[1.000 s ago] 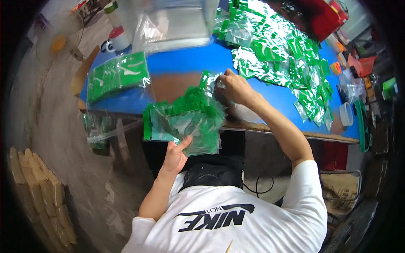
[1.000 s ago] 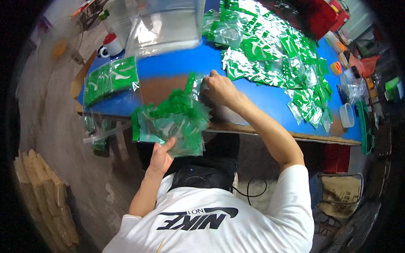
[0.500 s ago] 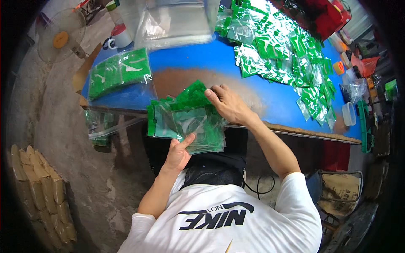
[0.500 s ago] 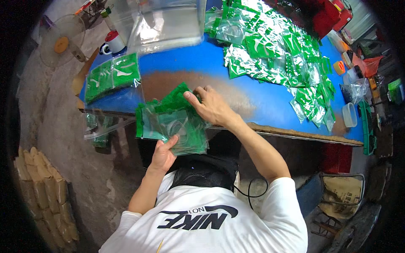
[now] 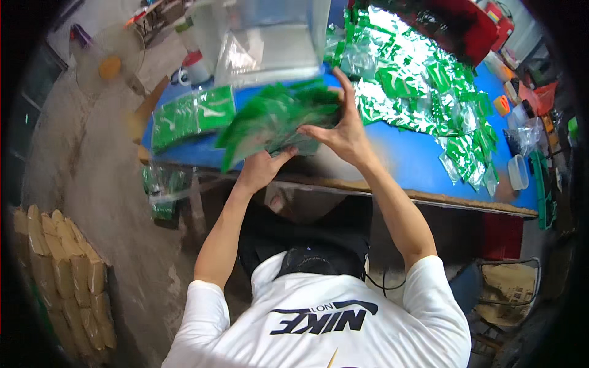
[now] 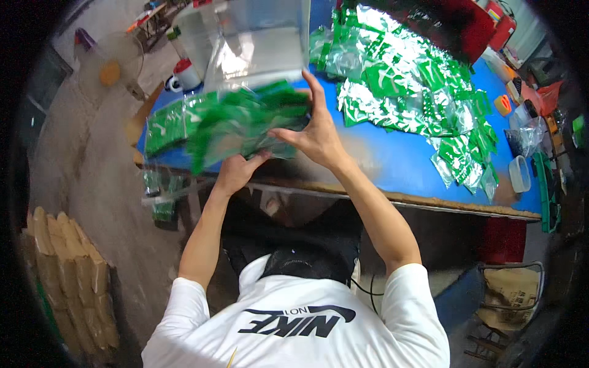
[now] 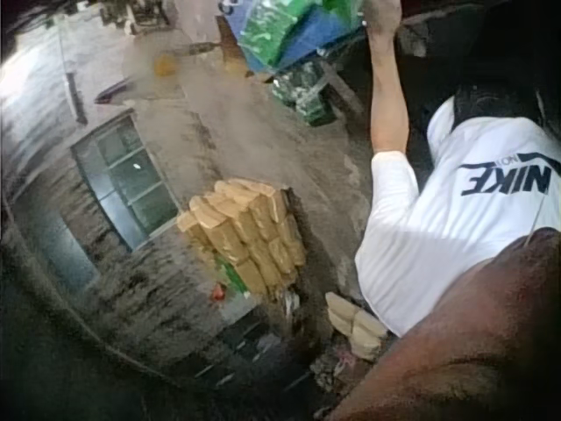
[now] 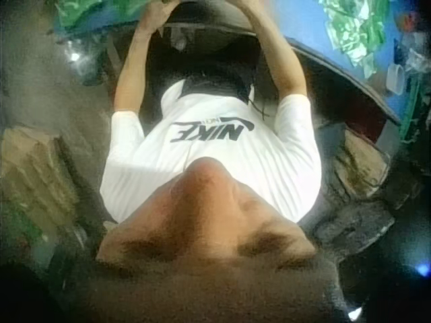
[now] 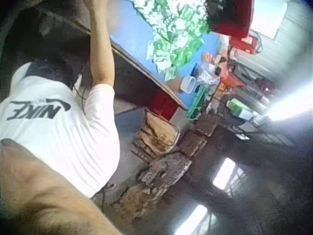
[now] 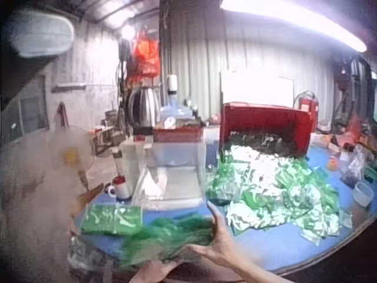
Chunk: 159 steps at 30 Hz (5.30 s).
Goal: Packaging small green plastic bags into a larger transparent bag.
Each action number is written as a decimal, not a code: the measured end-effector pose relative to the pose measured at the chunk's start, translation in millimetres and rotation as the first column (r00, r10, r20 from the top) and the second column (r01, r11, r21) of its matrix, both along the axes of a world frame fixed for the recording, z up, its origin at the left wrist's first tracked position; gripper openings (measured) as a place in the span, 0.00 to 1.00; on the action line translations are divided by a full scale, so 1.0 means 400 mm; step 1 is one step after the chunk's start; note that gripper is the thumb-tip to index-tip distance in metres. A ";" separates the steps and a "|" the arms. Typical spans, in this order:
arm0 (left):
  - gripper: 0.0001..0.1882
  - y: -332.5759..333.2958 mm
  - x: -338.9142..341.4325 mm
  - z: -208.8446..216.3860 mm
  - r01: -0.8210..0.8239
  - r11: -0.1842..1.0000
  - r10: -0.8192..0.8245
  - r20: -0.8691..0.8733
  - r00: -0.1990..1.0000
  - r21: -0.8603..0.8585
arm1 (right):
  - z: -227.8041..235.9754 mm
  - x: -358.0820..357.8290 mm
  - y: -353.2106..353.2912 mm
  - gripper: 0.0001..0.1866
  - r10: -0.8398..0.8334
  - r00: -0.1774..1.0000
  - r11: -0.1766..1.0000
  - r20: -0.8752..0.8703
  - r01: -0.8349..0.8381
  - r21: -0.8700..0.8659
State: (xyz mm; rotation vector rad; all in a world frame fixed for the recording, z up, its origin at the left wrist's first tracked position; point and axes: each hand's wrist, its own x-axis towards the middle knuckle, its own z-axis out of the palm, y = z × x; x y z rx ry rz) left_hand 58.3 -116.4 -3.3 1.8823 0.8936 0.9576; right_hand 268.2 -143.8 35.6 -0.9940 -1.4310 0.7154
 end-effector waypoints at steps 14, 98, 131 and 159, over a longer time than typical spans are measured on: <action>0.33 0.085 0.013 -0.101 0.008 0.990 -0.020 0.085 0.996 0.141 | -0.137 0.038 0.038 0.54 0.087 0.928 0.987 0.362 -0.031 -0.158; 0.21 -0.165 -0.013 -0.043 -0.317 0.856 0.512 0.582 0.632 -0.409 | -0.071 -0.179 -0.119 0.39 0.297 0.955 0.840 -0.014 -0.268 -0.471; 0.05 0.045 -0.140 0.024 -0.238 0.845 0.417 -0.311 0.854 0.479 | -0.076 -0.132 -0.055 0.18 -0.064 0.822 0.600 -0.566 -0.421 -0.680; 0.04 -0.001 -0.027 0.210 -0.315 0.718 0.425 -0.033 0.905 0.621 | -0.138 -0.294 0.195 0.21 0.100 0.290 0.594 -0.952 -0.785 -0.177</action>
